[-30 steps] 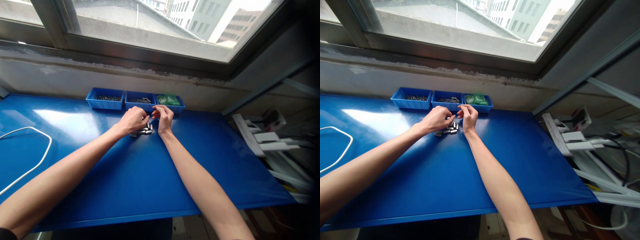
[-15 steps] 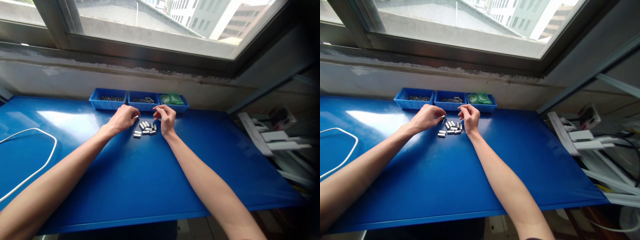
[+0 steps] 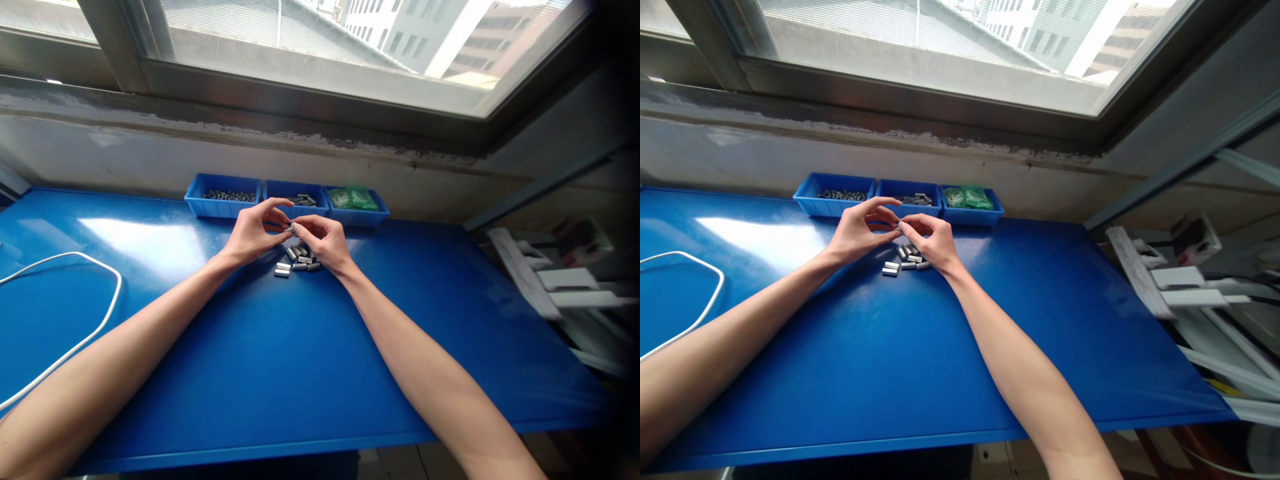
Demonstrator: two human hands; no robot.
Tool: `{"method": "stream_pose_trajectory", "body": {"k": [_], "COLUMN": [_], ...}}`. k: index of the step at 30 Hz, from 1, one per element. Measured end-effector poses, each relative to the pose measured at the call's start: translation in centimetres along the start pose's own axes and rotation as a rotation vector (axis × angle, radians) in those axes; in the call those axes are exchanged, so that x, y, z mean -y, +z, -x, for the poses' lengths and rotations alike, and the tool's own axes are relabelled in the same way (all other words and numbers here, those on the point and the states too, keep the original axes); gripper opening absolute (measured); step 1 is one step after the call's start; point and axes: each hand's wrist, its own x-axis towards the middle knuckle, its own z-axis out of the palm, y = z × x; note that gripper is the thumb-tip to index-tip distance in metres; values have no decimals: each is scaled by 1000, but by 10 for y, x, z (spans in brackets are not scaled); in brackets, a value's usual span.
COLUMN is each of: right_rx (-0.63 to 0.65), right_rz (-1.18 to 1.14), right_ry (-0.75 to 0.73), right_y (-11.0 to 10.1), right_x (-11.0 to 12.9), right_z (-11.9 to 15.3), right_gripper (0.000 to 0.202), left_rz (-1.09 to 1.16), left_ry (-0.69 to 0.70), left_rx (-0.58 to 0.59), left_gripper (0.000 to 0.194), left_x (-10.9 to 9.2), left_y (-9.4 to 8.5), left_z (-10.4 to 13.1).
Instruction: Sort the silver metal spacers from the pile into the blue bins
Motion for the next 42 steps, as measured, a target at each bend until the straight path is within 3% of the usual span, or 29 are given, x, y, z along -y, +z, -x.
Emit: {"method": "stream_pose_trajectory", "body": {"k": [4, 7, 9, 11, 14, 18, 20, 23, 27, 30, 32, 34, 36, 38, 42], "right_rx": [-10, -108, -188, -221, -173, -111, -141, -187, -62, 192, 341, 432, 463, 451, 344], "right_rz": [-63, -133, -173, -190, -187, -137, -91, -7, 268, 566, 675, 723, 721, 691, 618], "right_ry": [10, -2, -16, -10, 14, 7, -4, -20, 20, 47, 42, 31, 21, 18, 14], "right_y": [0, -1, -2, -4, -5, -5, -4, -7, -23, -38, -44, -45, -43, -39, -34], "right_x": [-1, 1, 3, 2, -3, -10, -11, -6, 15, 35, 43, 45, 41, 35, 23], "right_z": [-3, -10, -16, -21, -23, -20, -18, -13, -1, 10, 16, 18, 18, 15, 10], "right_gripper": [21, 23, 29, 41, 57, 51, 41, 33, 38, 69, 101, 113, 103, 79, 38], "left_rz": [12, -51, -146, -248, -391, -533, -578, -585, -576, -579, -555, -532, -529, -518, -450], "left_ry": [21, -47, -79, -32, 36, 2, 3, 43, 103, 113, 94, 69, 56, 54, 50], "left_rx": [-9, 39, 175, 405, 634, 764, 781, 753, 682, 647, 638, 633, 636, 639, 621], "left_gripper": [50, 54, 48, 39, 62, 101, 104, 89, 58, 45, 47, 49, 48, 48, 43], "left_x": [-2, -5, -10, -18, -31, -36, -33, -26, -20, -18, -17, -16, -16, -16, -18], "left_y": [1, -7, -14, -21, -26, -21, -18, -14, -14, -17, -19, -21, -22, -23, -21], "left_z": [-2, -7, -10, -12, -12, -5, -3, -4, -9, -12, -12, -13, -13, -13, -11]}}
